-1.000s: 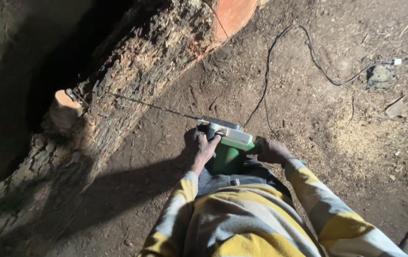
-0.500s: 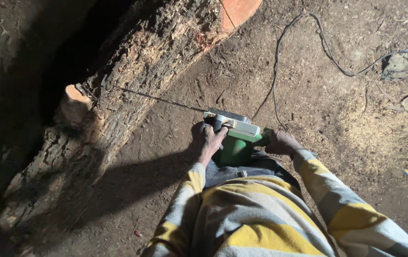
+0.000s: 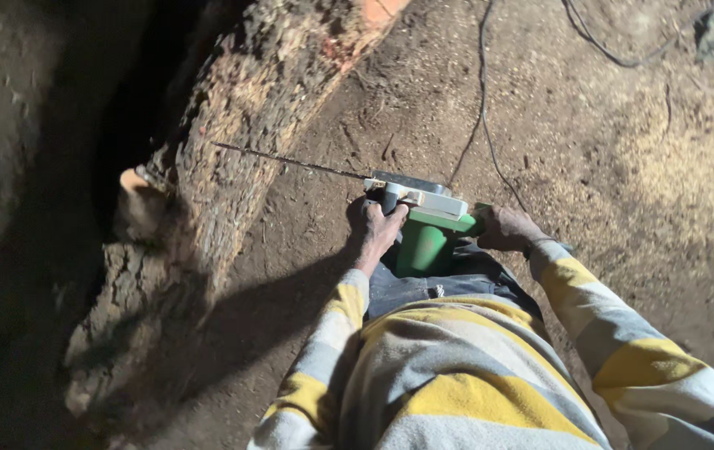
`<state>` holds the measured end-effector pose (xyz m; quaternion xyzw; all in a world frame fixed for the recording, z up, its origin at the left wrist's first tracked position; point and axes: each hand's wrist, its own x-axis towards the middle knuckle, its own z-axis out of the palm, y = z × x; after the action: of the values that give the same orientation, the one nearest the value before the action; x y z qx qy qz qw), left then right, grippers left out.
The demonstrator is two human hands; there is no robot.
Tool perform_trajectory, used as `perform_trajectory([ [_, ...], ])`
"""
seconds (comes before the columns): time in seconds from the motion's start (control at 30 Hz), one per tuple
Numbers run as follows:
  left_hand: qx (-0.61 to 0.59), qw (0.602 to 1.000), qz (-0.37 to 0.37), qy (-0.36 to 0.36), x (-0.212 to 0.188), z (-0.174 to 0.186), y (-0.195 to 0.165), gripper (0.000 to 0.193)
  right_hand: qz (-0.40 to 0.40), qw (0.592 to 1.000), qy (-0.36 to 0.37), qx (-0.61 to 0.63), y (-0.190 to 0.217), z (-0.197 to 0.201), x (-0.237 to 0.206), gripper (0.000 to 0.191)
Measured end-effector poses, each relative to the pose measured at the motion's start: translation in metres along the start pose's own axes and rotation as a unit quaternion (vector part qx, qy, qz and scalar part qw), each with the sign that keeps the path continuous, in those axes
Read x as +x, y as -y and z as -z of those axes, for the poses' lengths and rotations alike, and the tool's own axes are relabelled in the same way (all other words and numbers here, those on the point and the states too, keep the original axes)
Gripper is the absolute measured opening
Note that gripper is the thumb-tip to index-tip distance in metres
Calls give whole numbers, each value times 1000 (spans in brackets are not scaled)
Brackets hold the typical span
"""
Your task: The person uses a green electric chainsaw to cut a large log lying on the ground. They make several cuts along the length of the log, creating smaller sections.
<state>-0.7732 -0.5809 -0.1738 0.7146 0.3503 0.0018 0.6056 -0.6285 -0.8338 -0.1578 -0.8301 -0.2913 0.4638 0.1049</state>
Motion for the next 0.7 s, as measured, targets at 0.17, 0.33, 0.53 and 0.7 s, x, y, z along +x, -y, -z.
perform_trajectory([
  [0.17,141,989,-4,32,4,-7,-15,35,-20,998,-1,65,-10,-12,-17,42],
  [0.33,176,982,35,62,11,-21,-16,41,-32,995,-22,91,-15,-15,-31,40],
  [0.53,219,973,29,72,15,-31,-27,46,-43,991,-18,124,-23,-17,-42,45],
  [0.7,293,953,32,70,15,-34,-43,51,-19,990,-52,130,-29,-20,-43,50],
])
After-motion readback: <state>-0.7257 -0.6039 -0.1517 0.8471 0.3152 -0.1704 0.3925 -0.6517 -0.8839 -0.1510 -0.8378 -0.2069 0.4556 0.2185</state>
